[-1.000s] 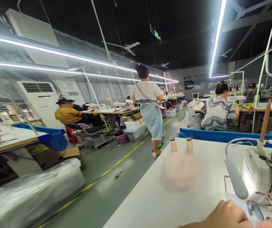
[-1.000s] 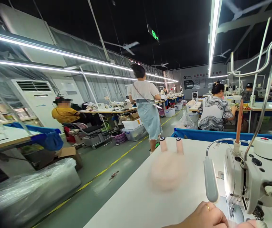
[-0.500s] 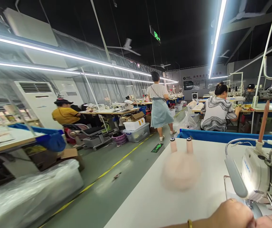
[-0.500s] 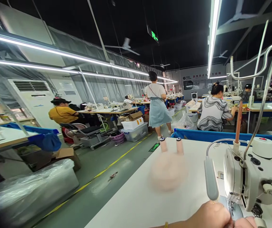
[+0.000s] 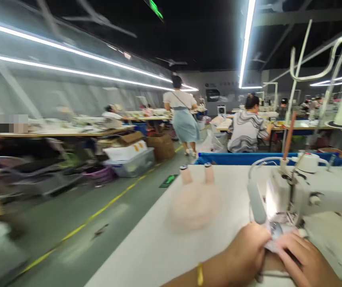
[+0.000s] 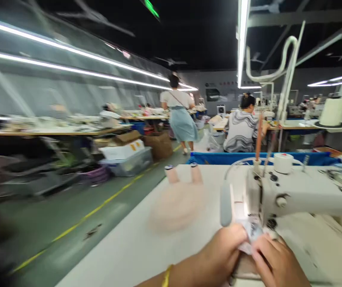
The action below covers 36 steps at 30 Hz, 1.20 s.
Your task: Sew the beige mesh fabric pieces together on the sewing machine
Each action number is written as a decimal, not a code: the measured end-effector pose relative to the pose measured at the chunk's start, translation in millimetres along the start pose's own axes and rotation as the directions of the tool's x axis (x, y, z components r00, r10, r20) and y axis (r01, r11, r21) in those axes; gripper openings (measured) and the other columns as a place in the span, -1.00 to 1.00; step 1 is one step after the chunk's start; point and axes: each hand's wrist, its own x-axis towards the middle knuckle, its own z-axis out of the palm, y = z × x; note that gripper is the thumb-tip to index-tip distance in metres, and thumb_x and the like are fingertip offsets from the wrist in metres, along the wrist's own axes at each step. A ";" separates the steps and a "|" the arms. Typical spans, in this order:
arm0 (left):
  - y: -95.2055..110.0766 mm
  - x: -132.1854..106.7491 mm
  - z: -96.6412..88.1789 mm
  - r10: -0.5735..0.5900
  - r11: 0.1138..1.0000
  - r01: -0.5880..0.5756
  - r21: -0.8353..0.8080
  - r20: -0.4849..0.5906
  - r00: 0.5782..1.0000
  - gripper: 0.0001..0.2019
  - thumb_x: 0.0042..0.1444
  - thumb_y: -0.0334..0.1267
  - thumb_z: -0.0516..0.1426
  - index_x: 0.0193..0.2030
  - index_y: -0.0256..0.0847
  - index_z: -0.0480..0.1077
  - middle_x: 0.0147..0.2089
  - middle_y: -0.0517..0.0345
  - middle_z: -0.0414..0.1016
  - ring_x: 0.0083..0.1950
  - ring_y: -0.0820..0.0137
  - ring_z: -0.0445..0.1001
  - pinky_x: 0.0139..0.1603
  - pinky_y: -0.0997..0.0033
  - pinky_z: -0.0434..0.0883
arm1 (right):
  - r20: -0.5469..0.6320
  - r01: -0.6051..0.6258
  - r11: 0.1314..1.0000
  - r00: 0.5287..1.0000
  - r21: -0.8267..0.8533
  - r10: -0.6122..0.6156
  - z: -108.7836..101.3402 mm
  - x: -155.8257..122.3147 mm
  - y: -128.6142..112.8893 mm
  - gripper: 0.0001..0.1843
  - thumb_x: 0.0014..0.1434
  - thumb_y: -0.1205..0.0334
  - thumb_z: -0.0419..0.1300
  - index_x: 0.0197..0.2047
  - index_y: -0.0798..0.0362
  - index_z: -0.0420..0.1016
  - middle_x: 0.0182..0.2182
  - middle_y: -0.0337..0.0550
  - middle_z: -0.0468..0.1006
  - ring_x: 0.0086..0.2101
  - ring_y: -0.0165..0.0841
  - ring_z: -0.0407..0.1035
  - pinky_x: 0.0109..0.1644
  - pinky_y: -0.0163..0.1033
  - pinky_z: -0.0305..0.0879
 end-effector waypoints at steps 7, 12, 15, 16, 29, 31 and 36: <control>-14.5 8.7 -6.8 -0.077 0.958 0.074 -0.276 -0.002 0.997 -0.74 0.12 -0.43 0.01 -0.20 -0.14 0.51 -0.27 0.19 0.49 -0.22 0.28 0.51 -0.19 0.37 0.44 | 0.234 -0.511 0.842 0.851 0.171 0.469 -24.9 31.3 -15.1 -0.83 0.47 0.29 0.13 -0.21 -0.02 0.47 -0.31 -0.23 0.63 -0.24 -0.28 0.50 -0.14 -0.22 0.39; -11.2 10.0 -6.3 -0.136 0.950 0.124 -0.285 -0.022 0.990 -0.78 0.19 -0.36 0.04 -0.35 -0.15 0.52 -0.32 0.21 0.44 -0.28 0.33 0.49 -0.26 0.43 0.40 | 0.259 -0.576 0.784 0.813 0.231 0.522 -25.4 32.0 -17.7 -0.86 0.43 0.32 0.15 -0.22 -0.01 0.48 -0.31 -0.23 0.61 -0.20 -0.27 0.48 -0.14 -0.23 0.34; -10.3 9.6 -4.8 -0.147 0.947 0.133 -0.293 -0.024 0.989 -0.76 0.25 -0.29 0.09 -0.40 -0.15 0.52 -0.31 0.20 0.45 -0.29 0.34 0.48 -0.27 0.43 0.40 | 0.272 -0.558 0.798 0.824 0.229 0.498 -26.7 32.5 -18.8 -0.85 0.44 0.31 0.14 -0.22 -0.02 0.46 -0.30 -0.23 0.61 -0.19 -0.26 0.47 -0.13 -0.22 0.33; -10.4 8.7 -4.5 -0.136 0.950 0.118 -0.290 -0.041 0.990 -0.75 0.26 -0.29 0.09 -0.41 -0.15 0.53 -0.32 0.19 0.44 -0.29 0.34 0.47 -0.28 0.43 0.39 | 0.274 -0.538 0.813 0.835 0.222 0.478 -27.3 32.0 -18.6 -0.85 0.44 0.31 0.13 -0.21 -0.02 0.46 -0.30 -0.23 0.61 -0.20 -0.26 0.47 -0.12 -0.21 0.33; 0.1 -20.6 -5.6 0.348 0.934 -0.325 0.146 -0.180 0.920 -0.68 0.33 -0.54 0.02 -0.20 -0.10 0.55 -0.33 0.16 0.60 -0.33 0.26 0.52 -0.24 0.23 0.35 | 0.408 -0.050 0.995 0.910 -0.083 0.080 -34.6 20.6 -12.3 -0.75 0.37 0.42 0.02 -0.35 -0.03 0.20 -0.38 -0.24 0.43 -0.35 -0.29 0.21 -0.19 -0.17 0.11; 0.3 -19.0 -5.6 0.358 0.930 -0.327 0.170 -0.200 0.912 -0.67 0.32 -0.55 0.01 -0.20 -0.11 0.55 -0.34 0.16 0.60 -0.36 0.27 0.50 -0.28 0.25 0.32 | 0.407 -0.048 0.994 0.909 -0.098 0.084 -33.8 20.3 -11.2 -0.76 0.36 0.42 0.03 -0.35 -0.03 0.20 -0.38 -0.24 0.44 -0.35 -0.29 0.19 -0.20 -0.18 0.11; -1.3 -13.6 -6.4 0.358 0.928 -0.321 0.187 -0.220 0.907 -0.62 0.28 -0.60 -0.02 -0.22 -0.13 0.55 -0.32 0.14 0.62 -0.37 0.27 0.47 -0.30 0.24 0.32 | 0.370 -0.072 0.987 0.921 -0.144 0.121 -31.7 18.7 -9.5 -0.78 0.36 0.43 0.04 -0.32 -0.03 0.26 -0.39 -0.23 0.43 -0.33 -0.26 0.20 -0.17 -0.18 0.13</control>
